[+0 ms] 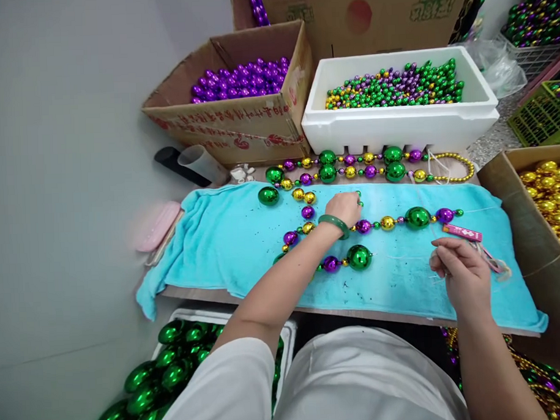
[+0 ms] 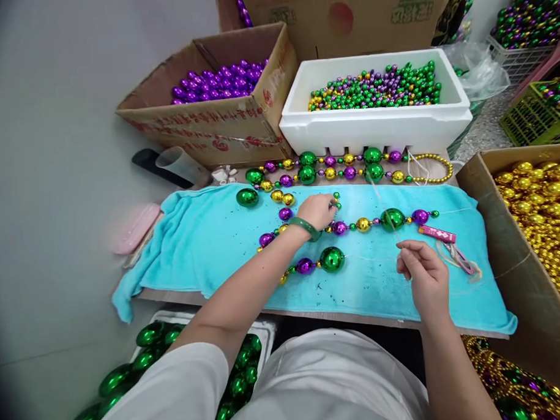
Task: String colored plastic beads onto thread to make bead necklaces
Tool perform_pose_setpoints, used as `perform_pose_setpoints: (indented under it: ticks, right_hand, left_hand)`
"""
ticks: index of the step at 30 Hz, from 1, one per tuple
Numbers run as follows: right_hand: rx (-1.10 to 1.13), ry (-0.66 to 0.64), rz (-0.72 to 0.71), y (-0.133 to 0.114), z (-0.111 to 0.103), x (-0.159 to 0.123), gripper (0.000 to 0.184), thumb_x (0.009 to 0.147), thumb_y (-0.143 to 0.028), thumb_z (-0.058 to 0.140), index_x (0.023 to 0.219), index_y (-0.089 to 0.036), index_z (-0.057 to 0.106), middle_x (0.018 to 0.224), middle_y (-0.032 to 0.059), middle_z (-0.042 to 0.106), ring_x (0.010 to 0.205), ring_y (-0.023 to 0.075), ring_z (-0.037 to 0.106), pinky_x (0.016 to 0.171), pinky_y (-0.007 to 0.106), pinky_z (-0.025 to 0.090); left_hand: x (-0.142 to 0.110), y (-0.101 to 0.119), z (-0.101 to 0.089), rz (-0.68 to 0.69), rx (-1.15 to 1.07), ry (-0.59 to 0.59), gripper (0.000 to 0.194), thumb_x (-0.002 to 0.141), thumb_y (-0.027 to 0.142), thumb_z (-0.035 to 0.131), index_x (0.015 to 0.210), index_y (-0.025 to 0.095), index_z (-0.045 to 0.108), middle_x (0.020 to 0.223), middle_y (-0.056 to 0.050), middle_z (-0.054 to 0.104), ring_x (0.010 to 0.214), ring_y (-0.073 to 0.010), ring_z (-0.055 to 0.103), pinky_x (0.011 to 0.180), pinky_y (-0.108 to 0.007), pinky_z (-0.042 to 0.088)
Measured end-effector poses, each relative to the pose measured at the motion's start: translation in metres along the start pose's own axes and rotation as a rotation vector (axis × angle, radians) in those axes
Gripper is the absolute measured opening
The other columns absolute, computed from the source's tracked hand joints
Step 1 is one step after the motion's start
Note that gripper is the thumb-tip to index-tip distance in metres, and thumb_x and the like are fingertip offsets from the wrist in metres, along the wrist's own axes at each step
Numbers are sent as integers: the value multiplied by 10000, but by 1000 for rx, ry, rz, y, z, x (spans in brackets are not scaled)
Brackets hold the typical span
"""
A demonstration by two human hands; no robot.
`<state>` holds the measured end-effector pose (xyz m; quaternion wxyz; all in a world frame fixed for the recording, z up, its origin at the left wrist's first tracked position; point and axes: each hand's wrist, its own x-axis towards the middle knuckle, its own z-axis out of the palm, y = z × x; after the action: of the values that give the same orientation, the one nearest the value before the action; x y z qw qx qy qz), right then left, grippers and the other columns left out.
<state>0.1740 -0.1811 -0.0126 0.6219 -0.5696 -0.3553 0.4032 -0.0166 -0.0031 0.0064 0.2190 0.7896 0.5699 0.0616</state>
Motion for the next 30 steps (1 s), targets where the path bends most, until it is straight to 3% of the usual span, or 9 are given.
perform_pose_setpoints:
  ticks: [3,5,7,9,22,26,30]
  right_hand:
    - [-114,-69,4,3,6,-8,125,831,-275,612,881,-176,670,566,-16,544,521,92,476,454,216,333]
    - [-158,-106,1,4,14,-13,124,836,-275,599,862,-174,667,552,-23,530,508,86,464,463,215,342]
    - [-175,-129,-6,5,22,-17,126,838,-274,590,855,-173,664,539,-28,518,502,86,459,467,216,350]
    - [-184,-143,-14,4,27,-20,129,837,-272,586,856,-172,664,537,-28,513,507,89,463,476,220,362]
    - [-220,-146,-14,4,30,-24,143,833,-293,584,848,-172,659,542,-25,508,513,96,458,484,229,369]
    - [-236,-151,14,6,32,-23,156,838,-311,579,854,-172,649,547,-25,503,521,98,457,488,230,369]
    - [-190,-163,67,11,33,-20,162,841,-329,579,855,-174,624,557,-21,526,522,97,462,485,226,364]
  left_hand:
    - [-15,-2,-14,-17,-763,93,191,836,244,570,985,161,657,967,-85,691,848,-157,623,793,-288,481]
    - [-26,-3,-21,-79,-1297,1,182,856,254,559,979,153,647,912,-67,688,748,-112,620,693,-237,481]
    - [-36,-4,-27,-144,-1609,-99,166,873,242,543,957,142,646,858,-59,686,702,-95,620,638,-211,473]
    - [-44,-4,-31,-188,-1741,-125,147,874,217,545,933,131,649,818,-54,685,682,-91,623,619,-203,474]
    - [-53,-9,-31,-188,-1806,-91,131,823,217,613,902,120,654,817,-53,679,671,-94,617,611,-212,471]
    - [-61,1,-20,-96,-1632,60,229,729,196,704,944,144,645,845,-32,670,698,-85,601,638,-207,450]
    - [-62,4,-10,76,-1264,73,321,759,265,685,1059,173,617,863,-42,669,774,-120,608,720,-251,464]
